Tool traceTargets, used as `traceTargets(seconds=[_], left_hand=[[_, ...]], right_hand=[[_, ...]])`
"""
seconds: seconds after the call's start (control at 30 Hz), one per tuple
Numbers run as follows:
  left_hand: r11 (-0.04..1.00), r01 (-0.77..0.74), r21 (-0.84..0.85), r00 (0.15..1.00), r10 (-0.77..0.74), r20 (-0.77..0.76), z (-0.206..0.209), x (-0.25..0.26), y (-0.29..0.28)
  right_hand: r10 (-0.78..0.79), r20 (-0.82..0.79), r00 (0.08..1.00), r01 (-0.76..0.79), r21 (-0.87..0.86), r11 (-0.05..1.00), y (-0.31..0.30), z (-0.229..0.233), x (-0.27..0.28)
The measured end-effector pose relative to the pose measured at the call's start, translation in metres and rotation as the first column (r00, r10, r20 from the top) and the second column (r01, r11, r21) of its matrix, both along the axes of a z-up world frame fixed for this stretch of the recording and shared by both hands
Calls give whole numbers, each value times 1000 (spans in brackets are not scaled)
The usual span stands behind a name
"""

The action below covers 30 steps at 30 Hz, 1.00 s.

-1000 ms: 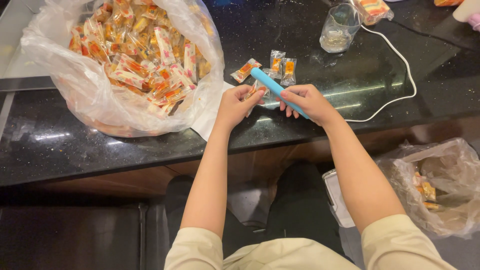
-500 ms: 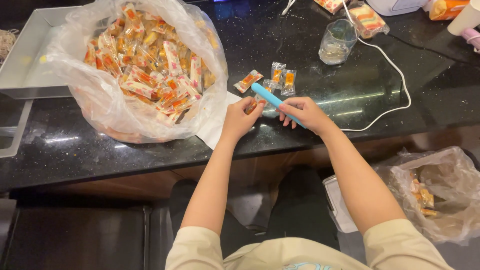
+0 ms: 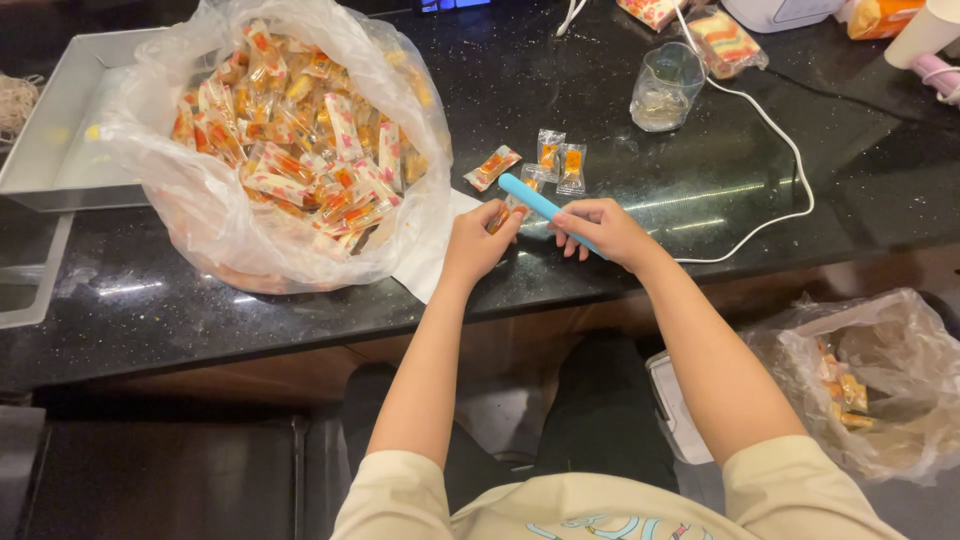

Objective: Sealing individual snack bags using a handheld heat sealer

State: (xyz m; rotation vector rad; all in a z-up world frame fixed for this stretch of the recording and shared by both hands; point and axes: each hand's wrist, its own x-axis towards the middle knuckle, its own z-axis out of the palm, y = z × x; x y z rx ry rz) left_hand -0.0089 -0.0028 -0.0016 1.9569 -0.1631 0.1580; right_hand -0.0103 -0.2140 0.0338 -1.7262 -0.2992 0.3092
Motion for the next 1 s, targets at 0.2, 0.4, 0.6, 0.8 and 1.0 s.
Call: traceTargets(seconds=[0.2,0.4,0.6,0.8,1.0], left_hand=[[997,-21,68,951,-1,311,18,-11,-2],[925,-250,285,601,-82,795,17,-13,-9],[863,-435,256,371,-87,925,14,-24,-21],[954,-176,243,533,-116,838,-18,-130,-63],[978,-203,46,901,168,399,-36,-194,-34]], right_hand=[[-30,2,1000,29,53,998,-3,-6,2],[-54,8,998,53,129,990,-6,-13,3],[-62,27,998,57,156,986,-5,-13,4],[-67,28,997,62,162,985,-6,-15,5],[-11,-20,1000,12,32,999,-4,15,-8]])
